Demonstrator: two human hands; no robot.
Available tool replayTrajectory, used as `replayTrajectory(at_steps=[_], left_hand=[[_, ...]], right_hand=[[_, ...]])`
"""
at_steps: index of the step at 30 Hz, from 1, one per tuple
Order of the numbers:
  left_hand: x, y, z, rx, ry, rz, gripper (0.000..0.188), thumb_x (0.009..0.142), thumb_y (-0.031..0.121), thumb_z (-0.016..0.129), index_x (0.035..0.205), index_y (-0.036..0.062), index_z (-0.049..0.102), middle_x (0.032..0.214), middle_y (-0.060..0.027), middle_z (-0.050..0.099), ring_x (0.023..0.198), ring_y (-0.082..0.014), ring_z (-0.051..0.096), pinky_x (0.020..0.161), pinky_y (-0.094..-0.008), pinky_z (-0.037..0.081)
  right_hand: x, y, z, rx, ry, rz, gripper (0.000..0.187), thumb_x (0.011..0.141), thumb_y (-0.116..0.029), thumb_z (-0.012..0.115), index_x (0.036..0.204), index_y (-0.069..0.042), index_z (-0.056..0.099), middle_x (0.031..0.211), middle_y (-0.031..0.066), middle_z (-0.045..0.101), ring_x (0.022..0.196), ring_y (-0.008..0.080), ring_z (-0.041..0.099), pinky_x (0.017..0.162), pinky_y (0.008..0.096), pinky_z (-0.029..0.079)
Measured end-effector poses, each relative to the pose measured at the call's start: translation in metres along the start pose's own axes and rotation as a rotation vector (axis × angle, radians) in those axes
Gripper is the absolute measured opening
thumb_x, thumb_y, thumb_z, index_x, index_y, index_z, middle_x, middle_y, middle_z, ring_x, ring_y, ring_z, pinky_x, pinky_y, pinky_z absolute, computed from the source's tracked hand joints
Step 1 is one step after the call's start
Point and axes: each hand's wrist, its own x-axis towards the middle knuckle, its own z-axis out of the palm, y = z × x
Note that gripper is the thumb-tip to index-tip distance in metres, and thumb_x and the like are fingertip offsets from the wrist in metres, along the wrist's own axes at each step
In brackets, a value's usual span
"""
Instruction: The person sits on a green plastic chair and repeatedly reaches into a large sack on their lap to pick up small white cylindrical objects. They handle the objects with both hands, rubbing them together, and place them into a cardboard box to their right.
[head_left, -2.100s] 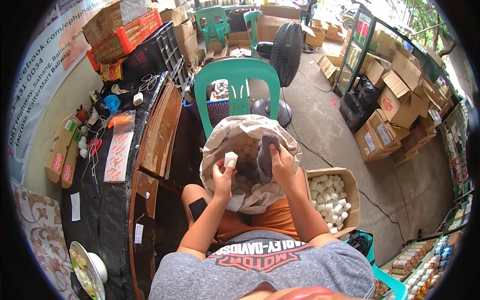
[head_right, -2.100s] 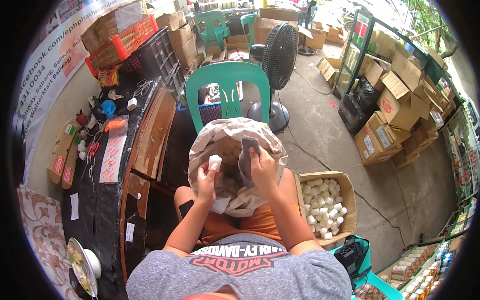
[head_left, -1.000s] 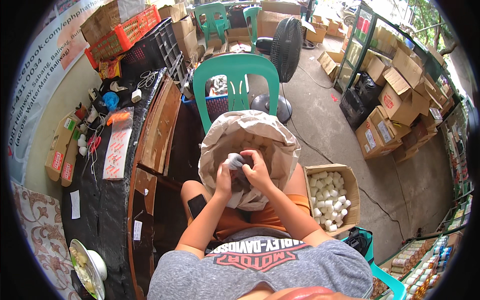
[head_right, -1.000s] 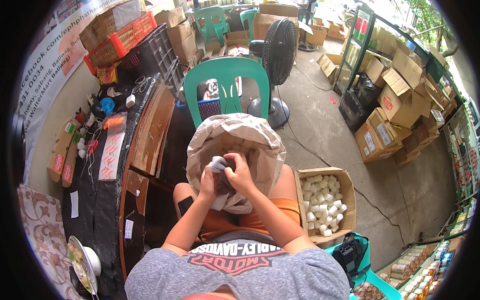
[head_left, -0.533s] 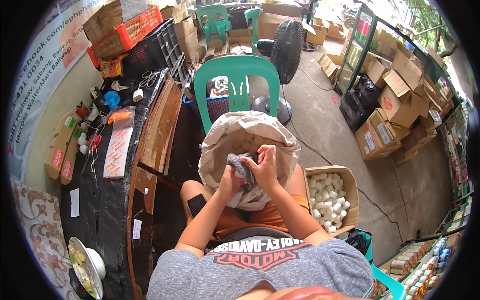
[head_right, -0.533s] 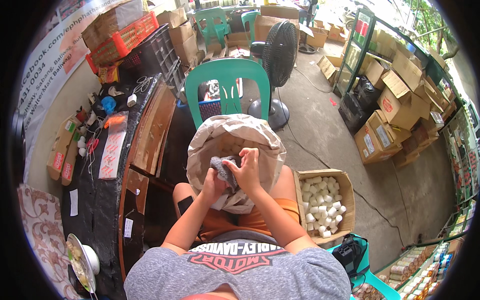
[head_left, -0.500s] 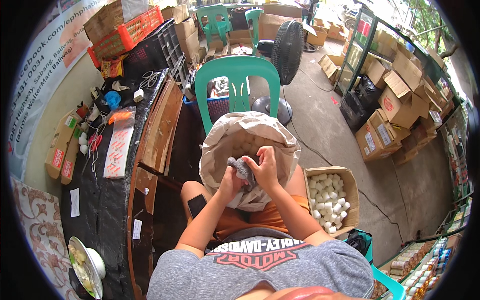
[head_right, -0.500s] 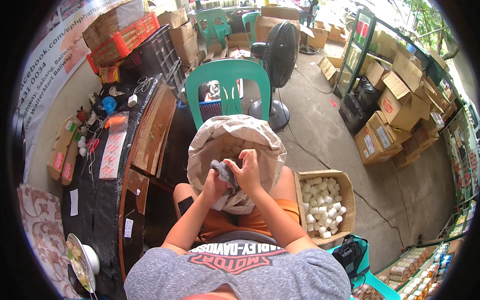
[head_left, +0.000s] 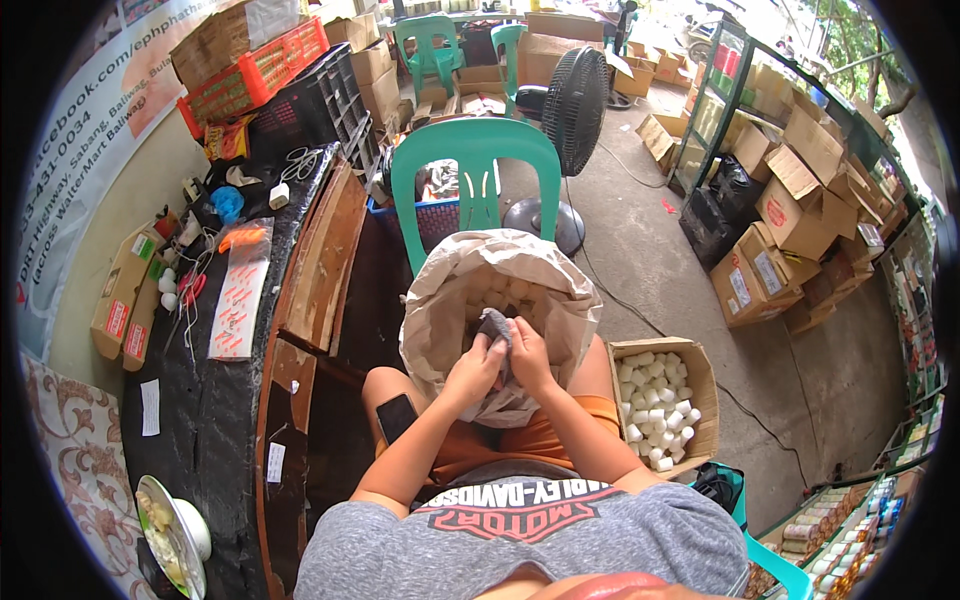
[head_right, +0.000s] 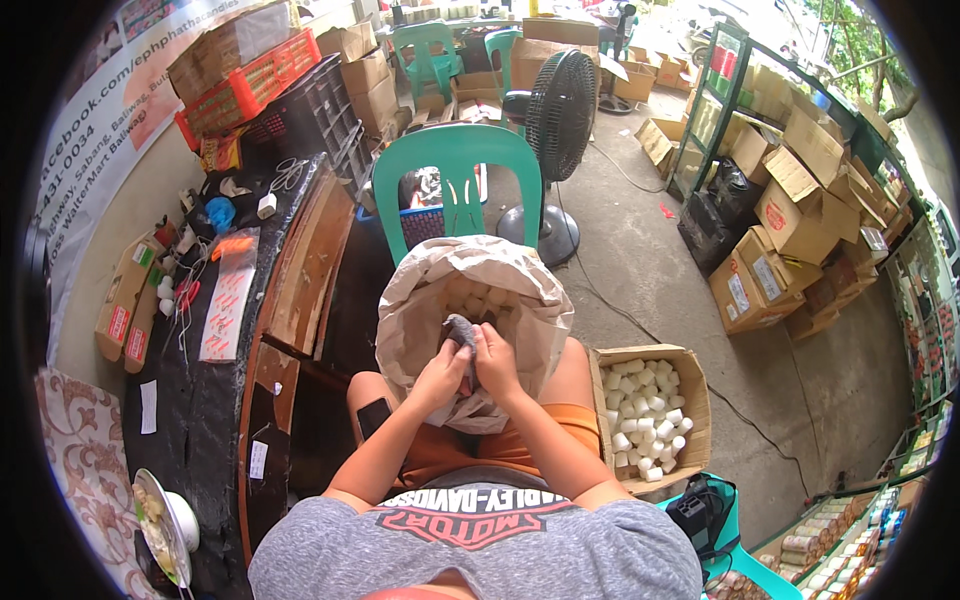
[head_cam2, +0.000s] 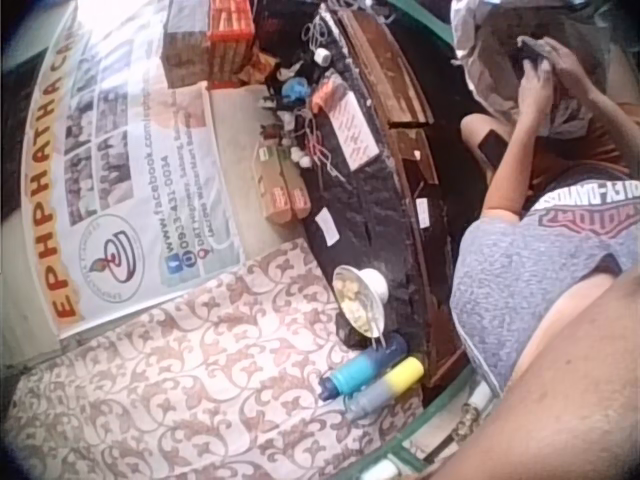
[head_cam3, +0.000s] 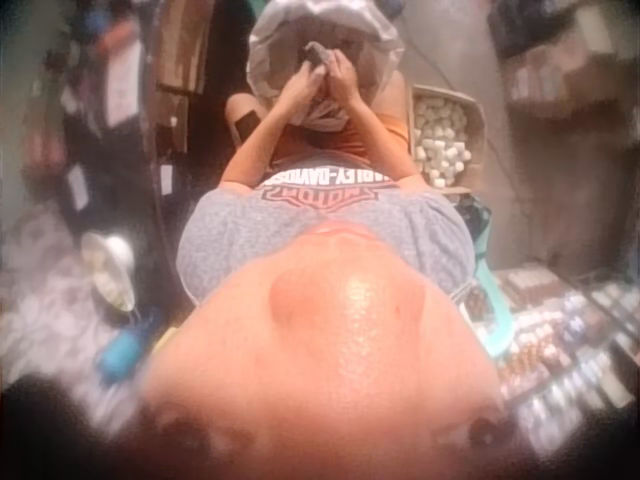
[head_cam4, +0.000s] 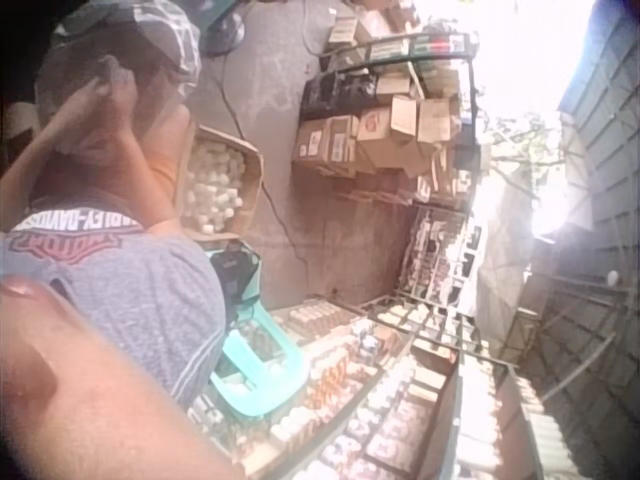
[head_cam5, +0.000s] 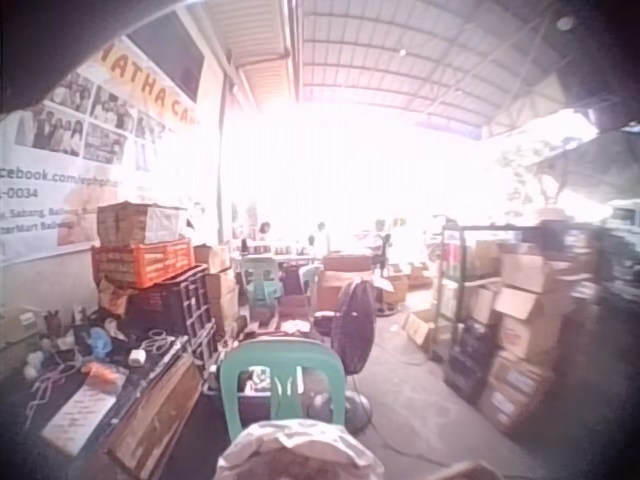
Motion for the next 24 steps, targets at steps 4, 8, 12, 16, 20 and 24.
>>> replayTrajectory(at_steps=[4,8,12,16,20,24], left_hand=[[-0.001,-0.001,-0.001,-0.030,-0.098,0.035,0.043,0.088,0.046,0.041,0.095,0.0031,0.046,0.060,-0.0079,0.057,0.059,-0.0201,0.058,0.061,-0.0319,0.045],[-0.003,-0.001,0.005,-0.184,-0.035,0.201,0.036,0.089,0.037,0.045,0.100,0.0031,0.047,0.071,-0.0078,0.057,0.064,-0.0151,0.056,0.063,-0.0286,0.044],[-0.001,-0.002,0.006,0.046,0.237,0.444,0.045,0.091,0.040,0.041,0.125,0.0107,0.042,0.117,-0.0135,0.045,0.101,-0.0218,0.045,0.089,-0.0361,0.034],[-0.002,0.003,-0.010,0.492,0.295,0.494,0.059,0.090,0.053,0.033,0.141,0.0236,0.024,0.143,-0.0149,0.013,0.124,-0.0355,0.019,0.103,-0.0482,0.010],[0.005,-0.008,-0.015,0.317,0.365,0.448,0.067,0.089,0.056,0.032,0.140,0.0124,0.025,0.138,-0.0201,0.019,0.123,-0.0380,0.021,0.103,-0.0468,0.015],[0.008,-0.021,-0.010,0.167,0.396,0.413,0.067,0.090,0.053,0.034,0.134,0.0034,0.031,0.128,-0.0238,0.030,0.119,-0.0397,0.029,0.100,-0.0440,0.024]], right_hand=[[0.003,0.004,-0.002,0.085,0.131,0.084,0.035,0.094,-0.030,0.042,0.077,-0.001,0.054,0.061,0.0036,0.050,0.058,0.0106,0.044,0.055,0.0276,0.039],[0.012,0.027,-0.012,0.347,0.163,0.233,0.037,0.095,-0.036,0.041,0.084,-0.004,0.056,0.070,0.0030,0.057,0.062,0.0103,0.052,0.057,0.0249,0.043],[0.013,0.002,-0.010,0.980,-0.115,0.611,0.045,0.094,-0.045,0.036,0.108,-0.005,0.052,0.098,0.0091,0.060,0.088,0.0196,0.058,0.078,0.0334,0.046],[-0.004,-0.012,-0.013,1.092,-0.454,0.637,0.045,0.093,-0.045,0.034,0.116,-0.008,0.047,0.113,0.0054,0.055,0.106,0.0194,0.049,0.093,0.0375,0.035],[-0.004,0.001,-0.018,1.098,-0.471,0.595,0.035,0.092,-0.037,0.045,0.112,-0.008,0.049,0.107,0.0051,0.057,0.100,0.0178,0.053,0.090,0.0352,0.039],[0.000,0.001,-0.020,0.915,-0.415,0.525,0.032,0.088,-0.025,0.056,0.113,-0.006,0.048,0.106,0.0059,0.057,0.094,0.0170,0.057,0.082,0.0338,0.046]])
